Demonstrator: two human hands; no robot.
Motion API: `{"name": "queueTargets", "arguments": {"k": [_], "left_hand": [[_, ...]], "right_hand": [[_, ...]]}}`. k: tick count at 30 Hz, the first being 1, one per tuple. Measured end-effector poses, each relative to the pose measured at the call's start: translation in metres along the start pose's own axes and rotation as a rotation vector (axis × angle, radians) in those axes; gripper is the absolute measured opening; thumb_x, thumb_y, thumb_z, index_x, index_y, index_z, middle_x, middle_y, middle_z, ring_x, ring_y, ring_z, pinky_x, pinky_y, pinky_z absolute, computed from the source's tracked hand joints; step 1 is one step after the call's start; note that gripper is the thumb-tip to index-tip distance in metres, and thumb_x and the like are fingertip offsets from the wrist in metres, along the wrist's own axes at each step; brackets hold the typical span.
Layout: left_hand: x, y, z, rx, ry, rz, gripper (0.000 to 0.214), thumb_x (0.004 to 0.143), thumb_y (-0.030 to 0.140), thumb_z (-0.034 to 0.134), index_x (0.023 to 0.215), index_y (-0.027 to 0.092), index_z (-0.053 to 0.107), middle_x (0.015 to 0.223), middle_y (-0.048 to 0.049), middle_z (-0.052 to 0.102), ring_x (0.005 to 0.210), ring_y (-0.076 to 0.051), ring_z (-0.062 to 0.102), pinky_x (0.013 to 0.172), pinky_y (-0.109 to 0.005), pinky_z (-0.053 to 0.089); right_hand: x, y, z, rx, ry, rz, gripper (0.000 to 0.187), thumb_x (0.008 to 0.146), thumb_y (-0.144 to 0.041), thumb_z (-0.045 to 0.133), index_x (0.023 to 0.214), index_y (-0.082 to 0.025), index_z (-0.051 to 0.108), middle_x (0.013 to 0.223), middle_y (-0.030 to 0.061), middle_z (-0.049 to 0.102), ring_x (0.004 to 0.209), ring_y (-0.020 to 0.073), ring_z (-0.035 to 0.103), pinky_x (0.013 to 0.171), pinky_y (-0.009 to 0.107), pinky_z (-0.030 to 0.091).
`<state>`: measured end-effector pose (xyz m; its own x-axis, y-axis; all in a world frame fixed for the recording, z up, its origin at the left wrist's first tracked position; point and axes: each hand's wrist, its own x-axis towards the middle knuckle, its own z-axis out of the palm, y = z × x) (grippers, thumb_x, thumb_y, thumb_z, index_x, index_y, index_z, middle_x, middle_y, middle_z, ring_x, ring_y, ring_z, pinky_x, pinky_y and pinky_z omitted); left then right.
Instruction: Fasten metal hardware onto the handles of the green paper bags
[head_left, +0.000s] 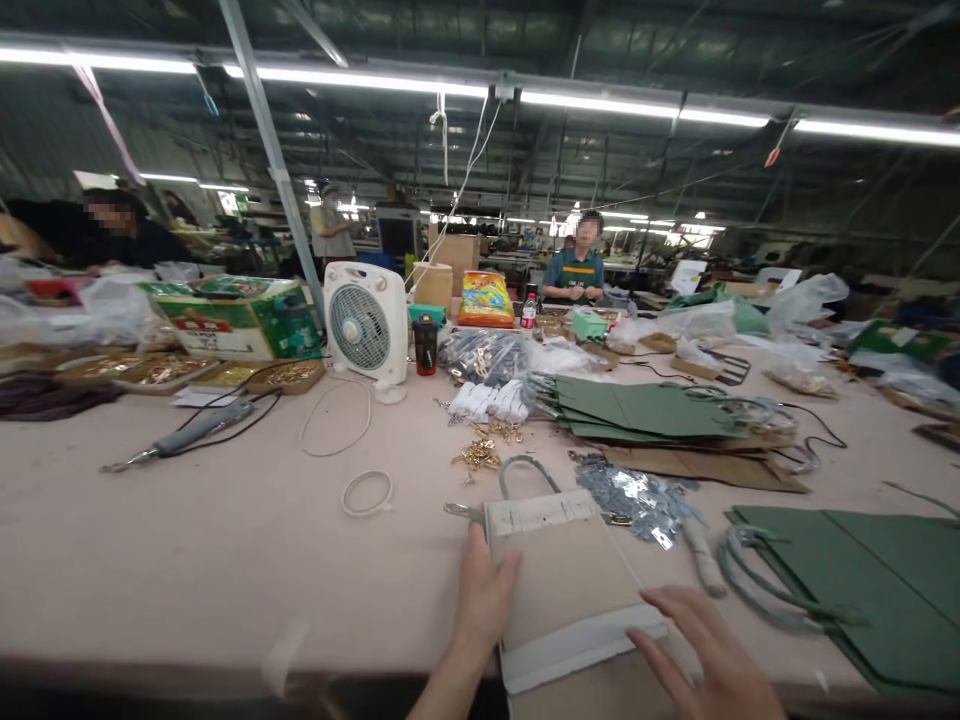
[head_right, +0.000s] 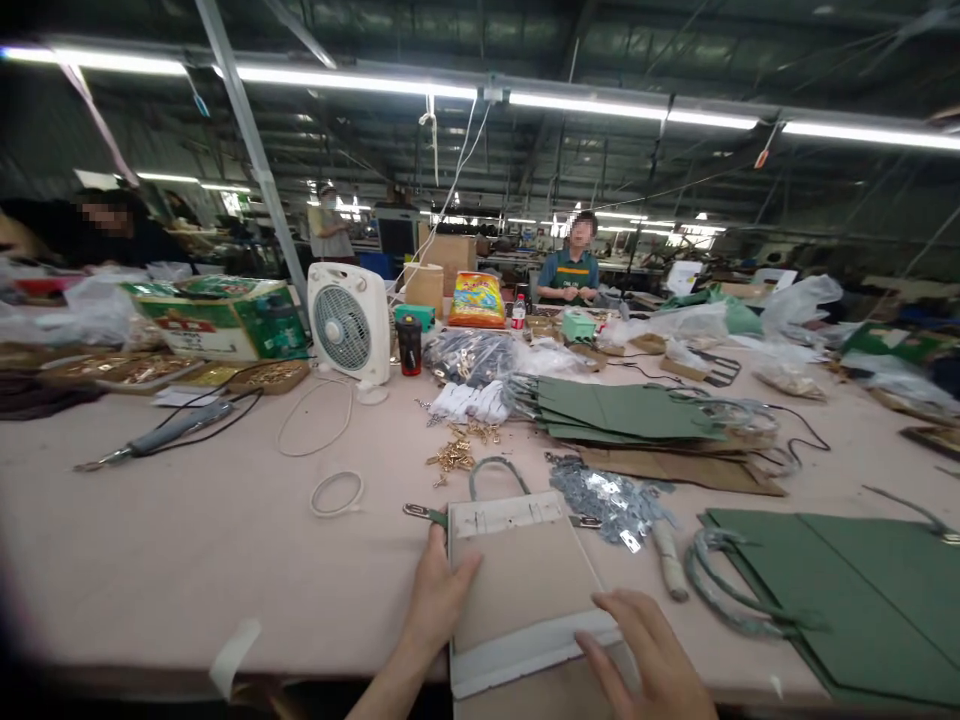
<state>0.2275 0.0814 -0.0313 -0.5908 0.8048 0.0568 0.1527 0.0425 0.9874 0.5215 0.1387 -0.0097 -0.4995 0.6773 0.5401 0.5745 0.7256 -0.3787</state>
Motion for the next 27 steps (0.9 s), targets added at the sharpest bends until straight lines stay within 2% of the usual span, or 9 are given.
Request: {"name": "queueTargets", "arguments": {"k": [4, 6, 7, 10, 13, 16, 20, 23, 27], "left_hand": [[-0.005, -0.005, -0.002, 0.149, 0.102, 0.089, 0.098, 0.080, 0.020, 0.071, 0.161, 0.018, 0.017, 0.162, -0.0181, 0.040, 0.148, -0.033, 0.042, 0.120, -0.048, 0.038], [-0.007, -0.004, -0.008, 0.313, 0.190, 0.203, 0.106, 0.078, 0.018, 0.075, 0.163, 0.020, 0.013, 0.169, -0.0182, 0.026, 0.153, -0.037, 0.032, 0.122, -0.055, 0.034], [-0.008, -0.002, -0.011, 0.408, 0.232, 0.275, 0.103, 0.078, 0.016, 0.075, 0.162, 0.022, 0.017, 0.170, -0.0172, 0.022, 0.153, -0.039, 0.029, 0.122, -0.059, 0.032], [-0.008, 0.008, -0.013, 0.606, 0.230, 0.523, 0.070, 0.084, 0.010, 0.067, 0.149, 0.024, 0.045, 0.164, -0.0135, 0.036, 0.147, -0.038, 0.036, 0.119, -0.062, 0.034], [0.003, 0.021, 0.001, 0.608, 0.023, 0.682, 0.049, 0.088, 0.007, 0.061, 0.135, 0.021, 0.057, 0.143, -0.0117, 0.058, 0.136, -0.031, 0.048, 0.114, -0.052, 0.043], [0.021, 0.032, 0.023, 0.607, -0.159, 0.648, 0.041, 0.088, 0.013, 0.067, 0.127, 0.019, 0.061, 0.130, -0.0107, 0.065, 0.127, -0.030, 0.053, 0.110, -0.048, 0.048], [0.043, 0.031, 0.041, 0.654, -0.268, 0.558, 0.030, 0.086, 0.023, 0.076, 0.114, 0.017, 0.067, 0.119, -0.0102, 0.069, 0.116, -0.031, 0.058, 0.103, -0.047, 0.051], [0.051, 0.022, 0.044, 0.630, -0.290, 0.529, 0.032, 0.083, 0.030, 0.082, 0.109, 0.018, 0.069, 0.115, -0.0089, 0.070, 0.114, -0.030, 0.059, 0.101, -0.045, 0.052], [0.053, 0.015, 0.044, 0.576, -0.260, 0.528, 0.036, 0.082, 0.039, 0.084, 0.108, 0.020, 0.070, 0.110, -0.0068, 0.072, 0.109, -0.027, 0.062, 0.098, -0.042, 0.053]], "right_hand": [[0.044, -0.036, 0.040, 0.098, -0.345, 0.013, 0.059, 0.085, -0.042, 0.079, 0.140, -0.031, 0.061, 0.146, 0.0088, 0.059, 0.135, 0.0303, 0.057, 0.114, 0.044, 0.049], [0.051, -0.049, 0.059, 0.140, -0.425, 0.029, 0.069, 0.078, -0.044, 0.085, 0.142, -0.032, 0.061, 0.152, 0.0096, 0.054, 0.140, 0.0344, 0.050, 0.118, 0.052, 0.043], [0.051, -0.052, 0.068, 0.156, -0.425, 0.034, 0.071, 0.076, -0.045, 0.085, 0.142, -0.032, 0.061, 0.153, 0.0101, 0.053, 0.142, 0.0359, 0.048, 0.119, 0.054, 0.041], [0.043, -0.053, 0.082, 0.204, -0.346, 0.035, 0.064, 0.081, -0.046, 0.081, 0.141, -0.033, 0.061, 0.152, 0.0107, 0.053, 0.142, 0.0367, 0.047, 0.119, 0.058, 0.038], [0.039, -0.051, 0.081, 0.255, -0.278, 0.017, 0.050, 0.089, -0.039, 0.074, 0.137, -0.032, 0.063, 0.146, 0.0108, 0.058, 0.139, 0.0346, 0.049, 0.119, 0.056, 0.040], [0.047, -0.046, 0.073, 0.330, -0.241, 0.009, 0.037, 0.096, -0.030, 0.062, 0.133, -0.029, 0.064, 0.140, 0.0110, 0.062, 0.134, 0.0304, 0.055, 0.115, 0.051, 0.046], [0.073, -0.024, 0.063, 0.364, -0.142, 0.063, 0.029, 0.100, -0.025, 0.051, 0.124, -0.025, 0.067, 0.124, 0.0119, 0.068, 0.111, 0.0263, 0.067, 0.098, 0.044, 0.057], [0.093, -0.008, 0.064, 0.332, -0.138, 0.085, 0.026, 0.098, -0.023, 0.053, 0.120, -0.024, 0.067, 0.113, 0.0102, 0.070, 0.093, 0.0236, 0.068, 0.088, 0.041, 0.058], [0.109, -0.002, 0.079, 0.328, -0.200, 0.042, 0.027, 0.095, -0.022, 0.057, 0.119, -0.024, 0.069, 0.109, 0.0079, 0.071, 0.092, 0.0228, 0.067, 0.090, 0.041, 0.056]]}}
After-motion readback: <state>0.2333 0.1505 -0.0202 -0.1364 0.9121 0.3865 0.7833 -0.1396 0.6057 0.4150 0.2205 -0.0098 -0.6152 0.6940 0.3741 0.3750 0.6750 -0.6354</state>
